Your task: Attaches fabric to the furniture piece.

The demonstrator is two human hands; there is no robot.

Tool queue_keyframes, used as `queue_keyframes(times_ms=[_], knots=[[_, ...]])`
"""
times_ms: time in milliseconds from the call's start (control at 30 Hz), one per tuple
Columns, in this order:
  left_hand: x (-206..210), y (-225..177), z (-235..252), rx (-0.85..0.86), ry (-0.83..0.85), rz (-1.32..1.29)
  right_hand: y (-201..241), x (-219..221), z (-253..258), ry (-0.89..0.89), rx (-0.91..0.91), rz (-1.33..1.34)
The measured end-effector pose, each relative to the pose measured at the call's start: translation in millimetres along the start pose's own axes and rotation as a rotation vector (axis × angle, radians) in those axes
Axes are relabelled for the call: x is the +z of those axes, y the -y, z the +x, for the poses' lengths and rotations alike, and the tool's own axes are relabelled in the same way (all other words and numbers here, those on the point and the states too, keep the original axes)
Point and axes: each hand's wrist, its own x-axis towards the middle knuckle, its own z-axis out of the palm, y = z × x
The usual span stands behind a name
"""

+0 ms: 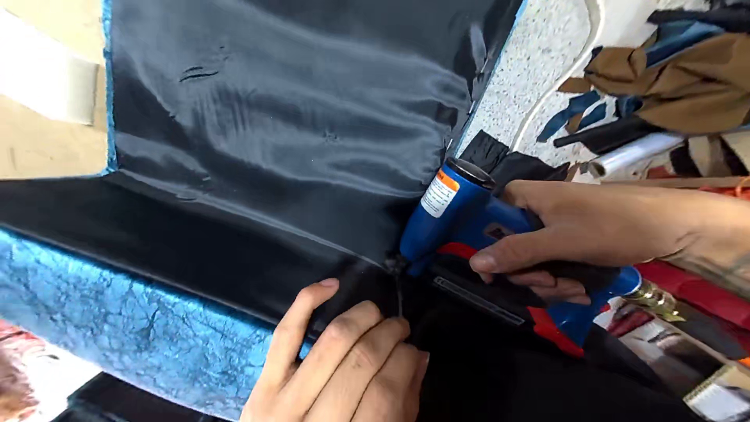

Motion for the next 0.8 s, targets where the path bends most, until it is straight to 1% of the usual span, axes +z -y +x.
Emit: queue_keyframes(times_ms=[133, 233, 300, 367, 433, 500, 600, 667, 700, 733, 767, 800], knots=[[-0.2, -1.9, 2.8, 0.029, -0.002, -0.029, -0.4, 0.4, -4.0, 0.031, -0.001, 0.033], [-2.5, 1.4, 0.5, 0.115, 0.012, -0.083, 2.2, 0.2, -8.3, 0.063, 0.007, 0.037], [-6.6, 3.1, -3.5, 0.165, 0.019, -0.17, 1.8, 0.2, -9.9, 0.081, 0.031, 0.058], [-11.7, 5.9, -12.0, 0.132, -0.038, -0.313, -2.7, -2.5, -11.3, 0.118, 0.009, 0.059], [-16.6, 10.9, -24.0, 0.022, -0.171, -0.376, -7.1, -2.5, -11.2, 0.163, -0.035, 0.083], [-21.0, 21.3, -27.8, -0.075, -0.276, -0.325, -7.2, 1.0, -10.9, 0.177, -0.034, 0.124], [-28.2, 39.0, -27.5, -0.113, -0.312, -0.029, 4.7, 1.3, -17.8, 0.18, 0.011, 0.126], [-33.5, 50.1, -30.9, -0.117, -0.312, 0.123, 22.8, 6.7, -28.9, 0.128, 0.034, 0.054], [-35.7, 54.8, -33.0, -0.121, -0.314, 0.146, 27.0, 14.4, -34.0, 0.045, 0.024, -0.001], [-37.0, 58.0, -34.2, -0.123, -0.317, 0.148, 31.9, 25.4, -40.2, -0.095, 0.021, -0.096], [-36.9, 59.6, -34.5, -0.125, -0.322, 0.139, 39.4, 39.6, -46.2, -0.272, 0.018, -0.251], [-35.6, 59.8, -34.1, -0.13, -0.332, 0.129, 48.2, 52.7, -50.3, -0.425, -0.013, -0.46]])
